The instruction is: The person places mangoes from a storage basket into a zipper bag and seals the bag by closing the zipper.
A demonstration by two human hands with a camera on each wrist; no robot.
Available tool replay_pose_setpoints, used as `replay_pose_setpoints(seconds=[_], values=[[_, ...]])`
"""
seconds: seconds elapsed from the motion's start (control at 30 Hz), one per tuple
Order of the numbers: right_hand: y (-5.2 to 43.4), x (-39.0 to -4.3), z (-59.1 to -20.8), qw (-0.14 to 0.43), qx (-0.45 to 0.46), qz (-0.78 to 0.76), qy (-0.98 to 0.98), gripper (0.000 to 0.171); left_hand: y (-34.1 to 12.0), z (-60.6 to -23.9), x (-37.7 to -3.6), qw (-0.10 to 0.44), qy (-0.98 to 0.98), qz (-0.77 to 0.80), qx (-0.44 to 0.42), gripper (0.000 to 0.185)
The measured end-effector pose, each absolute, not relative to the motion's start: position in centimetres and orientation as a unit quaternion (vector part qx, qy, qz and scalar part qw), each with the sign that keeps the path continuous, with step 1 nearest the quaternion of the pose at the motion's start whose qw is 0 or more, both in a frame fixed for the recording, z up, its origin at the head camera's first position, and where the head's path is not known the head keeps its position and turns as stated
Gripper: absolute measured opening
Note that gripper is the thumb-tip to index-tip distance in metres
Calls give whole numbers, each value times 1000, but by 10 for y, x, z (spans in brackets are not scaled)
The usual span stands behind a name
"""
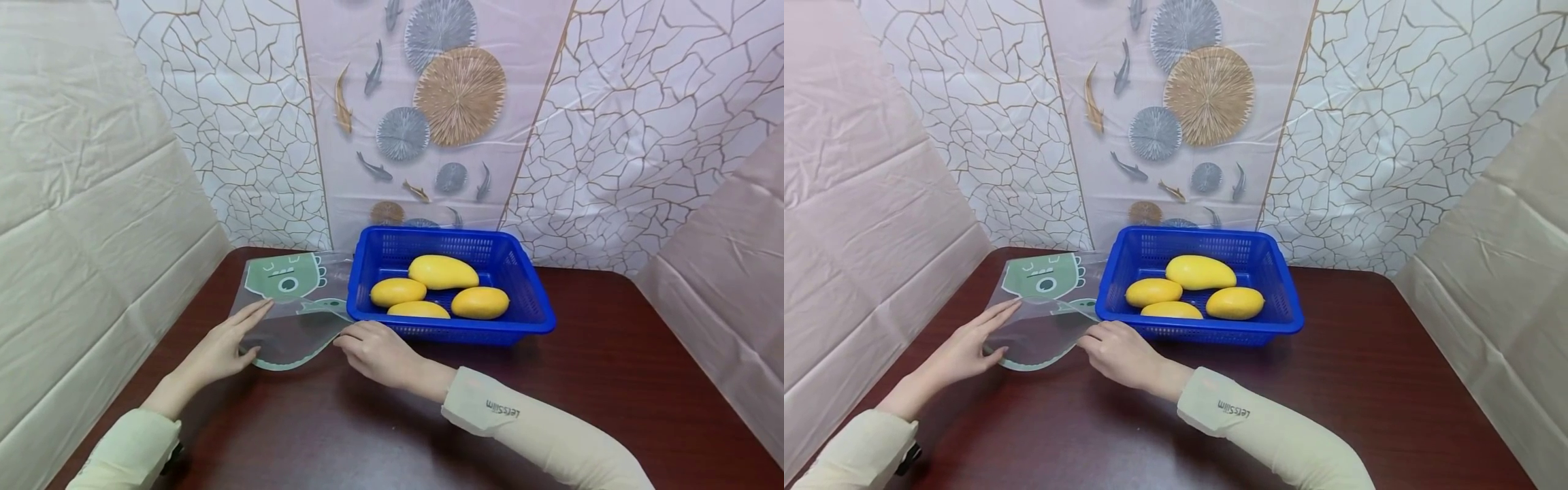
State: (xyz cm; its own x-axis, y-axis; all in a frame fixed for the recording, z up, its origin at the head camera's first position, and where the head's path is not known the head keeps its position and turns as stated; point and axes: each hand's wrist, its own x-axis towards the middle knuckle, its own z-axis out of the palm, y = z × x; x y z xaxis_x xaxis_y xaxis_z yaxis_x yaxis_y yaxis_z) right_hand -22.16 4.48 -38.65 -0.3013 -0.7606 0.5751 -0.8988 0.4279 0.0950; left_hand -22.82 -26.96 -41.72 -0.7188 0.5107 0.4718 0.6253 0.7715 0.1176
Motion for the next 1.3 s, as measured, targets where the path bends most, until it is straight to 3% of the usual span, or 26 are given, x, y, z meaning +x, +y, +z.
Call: replay_pose_setpoints(seconds=[0.63,1.1,1.3], values=[[82,-227,-370,261,470,202,-819,18,-274,-424,-228,235,-904,-168,-314,84],[109,-236,-368,277,440,197,-831,16,-272,-423,-228,246,-908,-147,-305,85],[122,-239,-364,255,427,213,-841,20,-272,-422,-227,244,-910,-142,-304,80]])
